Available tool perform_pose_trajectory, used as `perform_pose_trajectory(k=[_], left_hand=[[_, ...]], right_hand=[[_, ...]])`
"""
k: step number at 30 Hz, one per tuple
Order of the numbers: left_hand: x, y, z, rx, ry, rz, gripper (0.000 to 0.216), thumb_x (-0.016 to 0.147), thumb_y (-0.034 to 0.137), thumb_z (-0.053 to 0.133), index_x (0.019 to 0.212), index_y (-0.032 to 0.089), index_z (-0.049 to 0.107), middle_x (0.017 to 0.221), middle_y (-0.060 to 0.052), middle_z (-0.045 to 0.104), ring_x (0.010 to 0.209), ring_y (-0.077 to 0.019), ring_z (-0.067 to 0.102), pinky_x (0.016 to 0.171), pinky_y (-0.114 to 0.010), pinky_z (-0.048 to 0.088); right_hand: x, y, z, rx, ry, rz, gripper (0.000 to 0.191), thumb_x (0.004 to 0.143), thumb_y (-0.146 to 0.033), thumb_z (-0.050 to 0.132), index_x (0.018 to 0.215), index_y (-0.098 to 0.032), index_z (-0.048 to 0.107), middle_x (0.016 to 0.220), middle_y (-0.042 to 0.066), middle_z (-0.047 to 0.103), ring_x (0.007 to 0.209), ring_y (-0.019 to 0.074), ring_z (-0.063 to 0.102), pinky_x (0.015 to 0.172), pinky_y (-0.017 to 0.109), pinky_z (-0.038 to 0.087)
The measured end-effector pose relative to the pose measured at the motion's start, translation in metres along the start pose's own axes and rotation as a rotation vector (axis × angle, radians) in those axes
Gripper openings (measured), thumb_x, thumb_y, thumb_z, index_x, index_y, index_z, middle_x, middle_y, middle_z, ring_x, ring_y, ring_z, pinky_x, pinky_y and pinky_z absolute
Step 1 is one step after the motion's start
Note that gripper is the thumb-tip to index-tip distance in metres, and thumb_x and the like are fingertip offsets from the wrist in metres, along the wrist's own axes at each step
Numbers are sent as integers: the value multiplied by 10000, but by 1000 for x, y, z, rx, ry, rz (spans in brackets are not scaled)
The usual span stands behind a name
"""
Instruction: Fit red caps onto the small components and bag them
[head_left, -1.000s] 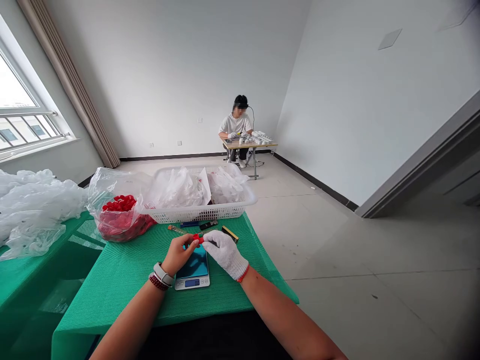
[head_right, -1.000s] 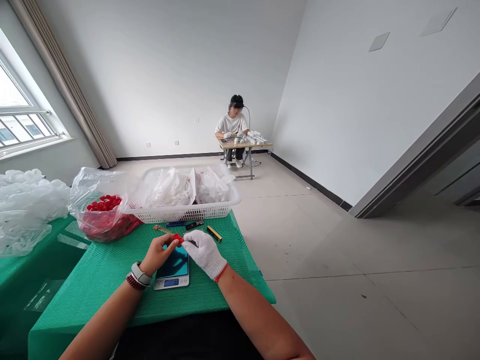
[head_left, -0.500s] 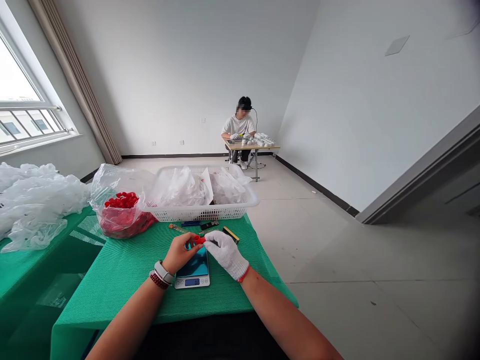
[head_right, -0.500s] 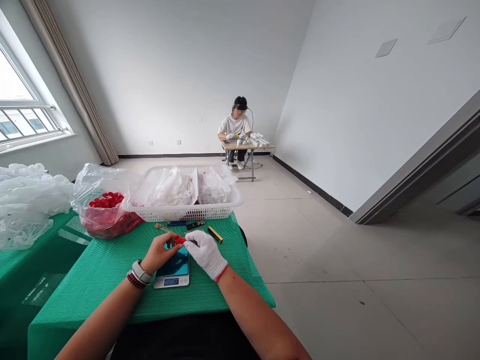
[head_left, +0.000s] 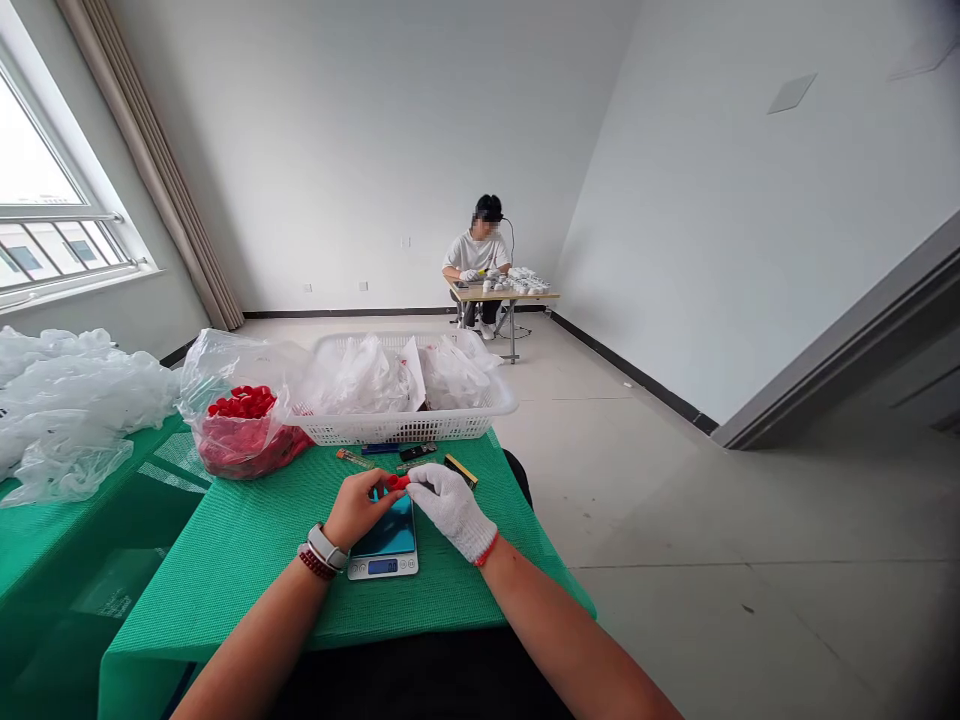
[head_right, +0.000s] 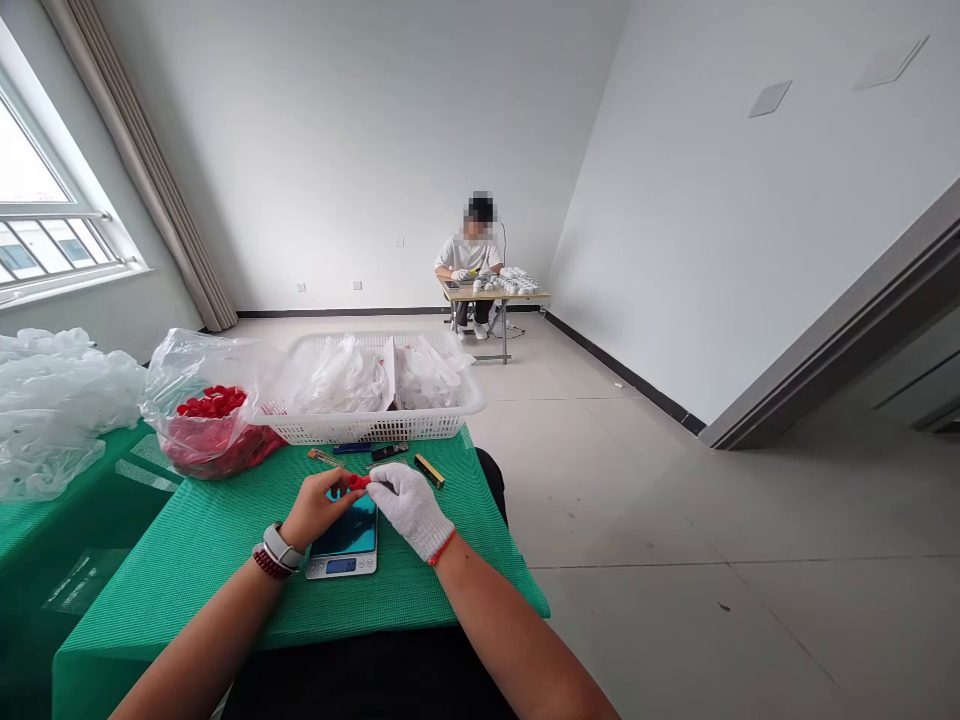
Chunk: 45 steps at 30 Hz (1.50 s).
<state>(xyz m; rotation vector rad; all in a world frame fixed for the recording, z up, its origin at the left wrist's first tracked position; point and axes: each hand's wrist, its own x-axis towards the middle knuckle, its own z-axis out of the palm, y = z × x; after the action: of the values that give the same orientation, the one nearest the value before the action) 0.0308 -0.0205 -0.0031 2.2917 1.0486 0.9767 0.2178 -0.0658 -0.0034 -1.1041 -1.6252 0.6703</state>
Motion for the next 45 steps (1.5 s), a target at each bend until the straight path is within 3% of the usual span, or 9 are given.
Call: perform_pose_trajectory(k=[9,18,26,31,35,39,45], left_hand=[[2,8,-3,-115,-99,-81,409,966,428,401,751,163,627,623,-6,600,568,-135,511,563,-246,371],[2,-1,-1,-125,-70,-54,248,832,412,640,839,165,615,700,1,618,616,-130,516,557,-224,398],[1,1,-2,-95,-38,33,162,825,313,671,807,172,593,787,-14,643,644,-123,492,585,-226,402],[0,3,-4,-82,-38,75,123,829,281,660,802,175,604,789,-12,641,647,-123,485,586,-225,390],[-1,-2,-2,-79,-56,-12,232,829,375,656,752,167,591,673,8,605,588,-119,469,556,-227,368],[-1,-4,0,-74,-94,-80,317,879,418,564,689,165,549,601,12,583,552,-123,464,541,-235,344],[0,2,-2,-85,-142,-82,359,935,430,454,767,157,617,622,1,592,556,-129,491,549,-240,358]], right_hand=[[1,-10,-1,15,-57,-91,148,902,-243,558,866,-191,691,846,11,682,798,145,629,743,256,486],[-1,4,3,-32,-6,-25,125,866,-266,591,886,-176,676,894,32,680,858,171,631,782,284,490],[0,2,4,63,-67,62,169,881,-275,561,912,-174,692,913,34,687,900,178,626,845,292,475],[2,6,6,120,-96,88,190,891,-300,549,877,-169,685,864,23,673,873,173,613,821,284,472],[2,7,5,107,-90,90,212,896,-332,561,908,-164,688,894,33,681,869,172,612,827,295,473],[1,6,3,77,-100,44,183,889,-313,584,914,-165,690,903,37,682,875,170,619,836,298,476],[0,5,2,76,-108,-41,140,887,-276,589,888,-181,692,890,28,681,851,158,626,807,286,484]])
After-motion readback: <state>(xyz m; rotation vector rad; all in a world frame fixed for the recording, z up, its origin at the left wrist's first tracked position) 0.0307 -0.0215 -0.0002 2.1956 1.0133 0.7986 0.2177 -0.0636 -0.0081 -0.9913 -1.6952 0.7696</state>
